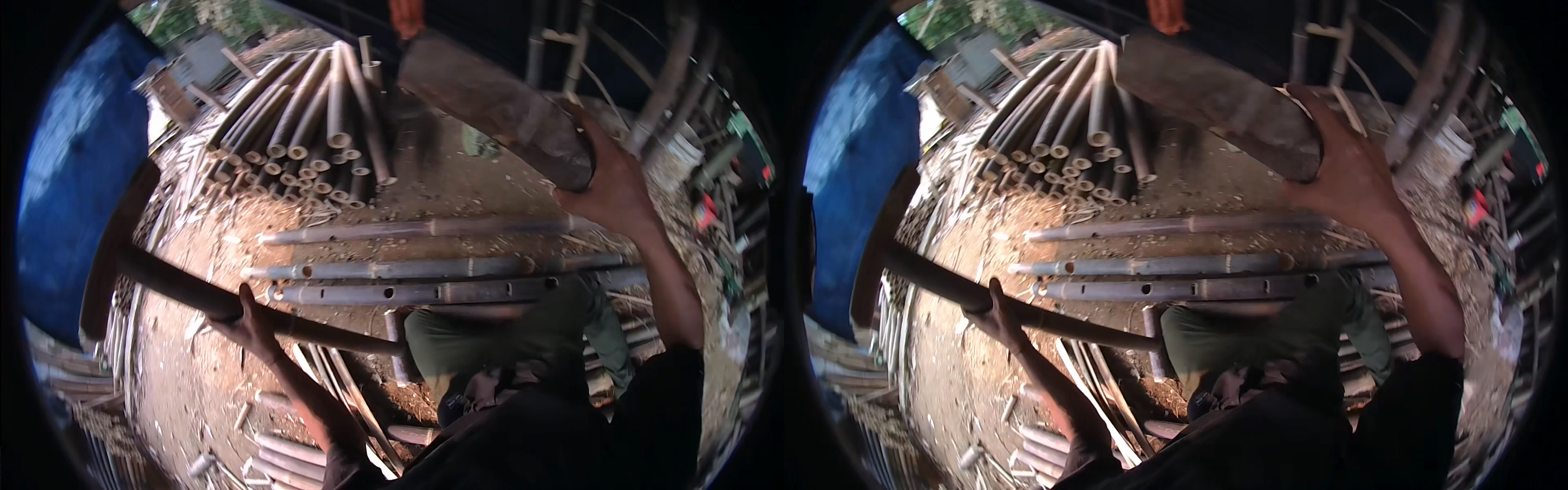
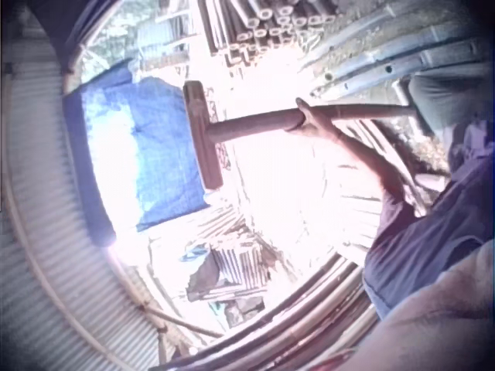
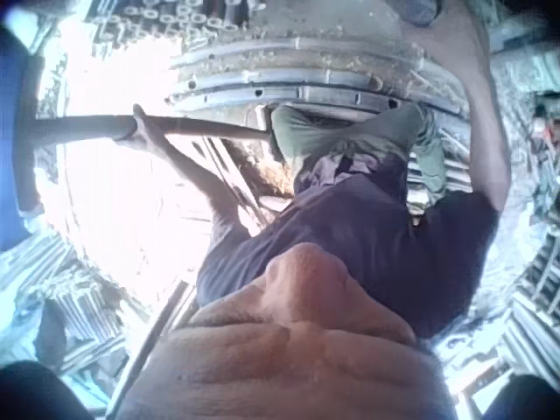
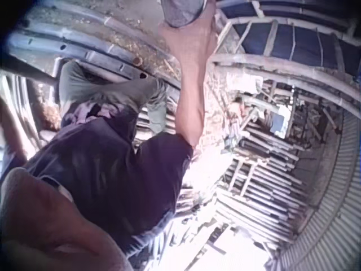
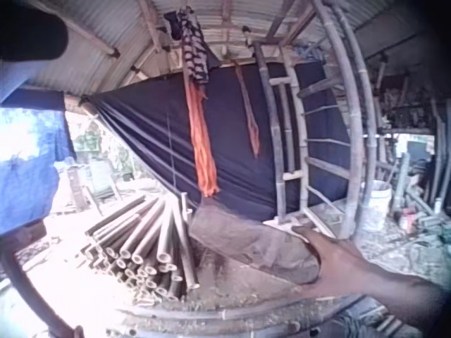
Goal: The person sits on the ground and uses a knife to cut and split bamboo poles. They then use a wooden mallet to hammer the ends of the poles to smooth or shape them. The person repeatedly picks up, cuts, and hammers multiple bamboo pieces in a cluttered workshop.
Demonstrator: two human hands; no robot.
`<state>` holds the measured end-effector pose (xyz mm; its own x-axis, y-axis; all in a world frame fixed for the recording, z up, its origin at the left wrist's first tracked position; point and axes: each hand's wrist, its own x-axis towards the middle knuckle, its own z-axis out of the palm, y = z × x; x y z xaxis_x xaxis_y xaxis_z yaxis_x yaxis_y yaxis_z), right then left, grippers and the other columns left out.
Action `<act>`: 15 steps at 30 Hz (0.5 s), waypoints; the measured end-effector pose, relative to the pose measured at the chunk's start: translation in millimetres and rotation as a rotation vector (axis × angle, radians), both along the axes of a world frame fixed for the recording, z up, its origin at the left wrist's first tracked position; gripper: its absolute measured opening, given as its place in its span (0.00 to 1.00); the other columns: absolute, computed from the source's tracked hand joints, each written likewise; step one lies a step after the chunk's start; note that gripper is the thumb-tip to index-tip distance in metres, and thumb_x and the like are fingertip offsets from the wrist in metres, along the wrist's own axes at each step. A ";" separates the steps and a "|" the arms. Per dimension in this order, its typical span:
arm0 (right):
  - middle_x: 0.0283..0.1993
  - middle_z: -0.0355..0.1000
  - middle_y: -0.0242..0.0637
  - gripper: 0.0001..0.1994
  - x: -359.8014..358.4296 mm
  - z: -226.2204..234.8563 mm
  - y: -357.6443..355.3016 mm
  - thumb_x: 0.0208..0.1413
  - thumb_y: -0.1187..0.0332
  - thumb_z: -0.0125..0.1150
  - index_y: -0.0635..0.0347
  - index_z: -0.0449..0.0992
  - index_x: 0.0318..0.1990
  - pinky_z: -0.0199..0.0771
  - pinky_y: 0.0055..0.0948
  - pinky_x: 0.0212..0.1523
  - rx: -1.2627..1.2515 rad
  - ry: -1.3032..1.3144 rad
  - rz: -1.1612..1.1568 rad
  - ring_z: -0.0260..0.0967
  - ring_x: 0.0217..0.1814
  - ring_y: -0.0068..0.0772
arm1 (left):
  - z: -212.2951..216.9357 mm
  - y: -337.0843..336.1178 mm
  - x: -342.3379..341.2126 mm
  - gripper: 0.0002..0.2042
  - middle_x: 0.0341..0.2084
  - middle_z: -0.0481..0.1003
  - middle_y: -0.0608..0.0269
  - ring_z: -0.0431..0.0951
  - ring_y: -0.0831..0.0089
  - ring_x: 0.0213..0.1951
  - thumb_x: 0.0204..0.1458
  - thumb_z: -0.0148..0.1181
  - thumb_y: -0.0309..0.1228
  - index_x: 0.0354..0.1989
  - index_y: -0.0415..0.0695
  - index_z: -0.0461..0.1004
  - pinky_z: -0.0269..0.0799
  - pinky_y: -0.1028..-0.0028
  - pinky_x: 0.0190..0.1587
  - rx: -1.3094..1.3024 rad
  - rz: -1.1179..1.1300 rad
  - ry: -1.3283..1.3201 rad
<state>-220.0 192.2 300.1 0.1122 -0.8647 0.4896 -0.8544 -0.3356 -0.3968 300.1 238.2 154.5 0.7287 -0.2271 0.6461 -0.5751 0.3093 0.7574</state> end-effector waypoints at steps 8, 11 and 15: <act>0.52 0.72 0.58 0.48 -248.3 -239.6 185.4 0.33 0.52 0.72 0.61 0.58 0.64 0.71 0.43 0.56 0.450 -0.279 -1.120 0.72 0.55 0.56 | -107.9 -49.5 63.3 0.19 0.40 0.79 0.51 0.78 0.69 0.38 0.47 0.73 0.27 0.46 0.35 0.74 0.74 0.70 0.49 0.080 -0.109 0.307; 0.51 0.71 0.54 0.41 -266.6 -344.7 308.6 0.37 0.52 0.73 0.70 0.65 0.57 0.72 0.43 0.49 0.517 -0.493 -1.427 0.71 0.53 0.47 | -96.1 -58.2 57.6 0.28 0.43 0.76 0.50 0.76 0.63 0.42 0.44 0.75 0.31 0.53 0.37 0.69 0.73 0.64 0.51 0.122 -0.094 0.127; 0.38 0.75 0.50 0.32 -210.9 -402.7 407.3 0.37 0.58 0.75 0.73 0.73 0.48 0.78 0.42 0.32 0.528 -0.845 -1.737 0.76 0.34 0.44 | -85.4 -55.2 19.9 0.33 0.43 0.74 0.51 0.73 0.61 0.42 0.39 0.78 0.29 0.54 0.36 0.67 0.70 0.59 0.48 0.108 -0.155 0.075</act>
